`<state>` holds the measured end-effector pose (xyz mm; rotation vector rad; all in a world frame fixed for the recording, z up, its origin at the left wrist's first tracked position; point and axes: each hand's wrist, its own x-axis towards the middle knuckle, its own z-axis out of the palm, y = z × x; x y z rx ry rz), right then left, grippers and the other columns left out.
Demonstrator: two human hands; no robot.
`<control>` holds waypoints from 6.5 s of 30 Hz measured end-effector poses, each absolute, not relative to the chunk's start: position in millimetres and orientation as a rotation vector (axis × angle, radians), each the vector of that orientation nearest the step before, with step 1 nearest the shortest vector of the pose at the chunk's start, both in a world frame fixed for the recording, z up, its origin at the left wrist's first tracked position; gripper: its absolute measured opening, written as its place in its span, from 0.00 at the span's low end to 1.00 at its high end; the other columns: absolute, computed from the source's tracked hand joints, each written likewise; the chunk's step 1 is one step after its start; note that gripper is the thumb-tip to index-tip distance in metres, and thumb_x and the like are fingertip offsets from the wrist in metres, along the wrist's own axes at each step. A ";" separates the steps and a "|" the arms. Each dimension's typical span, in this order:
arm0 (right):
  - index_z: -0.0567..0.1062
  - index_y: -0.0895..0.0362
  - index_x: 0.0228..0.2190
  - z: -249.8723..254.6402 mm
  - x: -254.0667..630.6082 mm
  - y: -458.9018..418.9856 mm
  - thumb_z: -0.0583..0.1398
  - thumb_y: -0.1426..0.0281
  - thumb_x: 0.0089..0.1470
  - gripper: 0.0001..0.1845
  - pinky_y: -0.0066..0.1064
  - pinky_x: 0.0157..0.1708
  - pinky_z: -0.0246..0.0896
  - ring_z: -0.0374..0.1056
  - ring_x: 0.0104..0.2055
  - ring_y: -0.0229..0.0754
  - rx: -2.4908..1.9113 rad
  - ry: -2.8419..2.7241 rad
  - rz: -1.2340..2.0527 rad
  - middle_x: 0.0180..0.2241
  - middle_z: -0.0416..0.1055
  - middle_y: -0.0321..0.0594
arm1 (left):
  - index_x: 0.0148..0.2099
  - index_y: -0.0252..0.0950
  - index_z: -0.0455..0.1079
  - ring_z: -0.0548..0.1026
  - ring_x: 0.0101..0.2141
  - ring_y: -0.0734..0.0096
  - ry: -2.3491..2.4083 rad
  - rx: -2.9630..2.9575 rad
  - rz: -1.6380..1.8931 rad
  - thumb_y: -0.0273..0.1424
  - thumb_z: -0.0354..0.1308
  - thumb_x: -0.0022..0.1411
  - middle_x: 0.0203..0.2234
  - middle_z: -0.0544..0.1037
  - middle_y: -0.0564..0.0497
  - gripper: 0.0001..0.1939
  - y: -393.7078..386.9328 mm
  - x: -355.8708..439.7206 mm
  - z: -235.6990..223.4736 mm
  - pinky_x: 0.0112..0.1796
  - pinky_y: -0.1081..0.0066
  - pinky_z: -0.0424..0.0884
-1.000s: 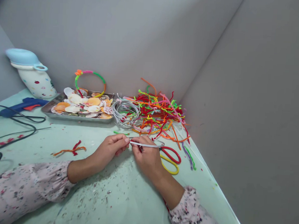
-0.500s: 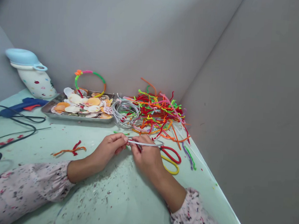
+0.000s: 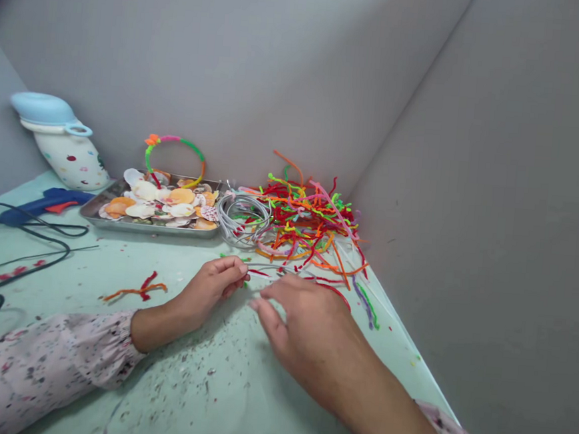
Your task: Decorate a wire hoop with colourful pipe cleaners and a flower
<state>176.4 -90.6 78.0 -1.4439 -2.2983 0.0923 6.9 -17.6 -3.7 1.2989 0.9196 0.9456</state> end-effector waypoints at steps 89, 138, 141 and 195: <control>0.68 0.58 0.19 41.7 175.9 -40.0 0.57 0.64 0.48 0.12 0.24 0.20 0.46 0.53 0.20 0.32 -1.687 -1.706 0.960 0.17 0.59 0.29 | 0.28 0.35 0.64 0.58 0.20 0.78 0.903 1.558 0.820 0.33 0.48 0.61 0.17 0.59 0.59 0.11 -25.7 8.9 0.1 0.24 0.75 0.53; 0.74 0.56 0.27 37.5 169.2 -52.5 0.55 0.71 0.53 0.08 0.29 0.33 0.58 0.67 0.31 0.40 -1.498 -2.118 0.193 0.28 0.73 0.38 | 0.25 0.35 0.60 0.56 0.20 0.77 0.922 1.460 0.888 0.36 0.50 0.60 0.16 0.59 0.58 0.14 -22.8 10.2 -0.9 0.23 0.74 0.51; 0.74 0.56 0.28 32.8 171.2 -51.9 0.55 0.73 0.53 0.07 0.29 0.35 0.59 0.67 0.33 0.39 -1.355 -2.163 0.106 0.30 0.73 0.40 | 0.24 0.36 0.59 0.55 0.20 0.77 0.926 1.437 0.894 0.37 0.50 0.59 0.16 0.58 0.58 0.14 -22.5 10.8 -2.3 0.24 0.74 0.51; 0.73 0.57 0.30 17.9 182.1 -45.9 0.56 0.72 0.55 0.06 0.32 0.32 0.54 0.63 0.30 0.40 -1.086 -2.344 -0.422 0.26 0.69 0.39 | 0.27 0.35 0.59 0.55 0.18 0.79 0.918 1.303 0.941 0.36 0.51 0.60 0.15 0.57 0.59 0.12 -19.5 9.8 -1.3 0.21 0.74 0.51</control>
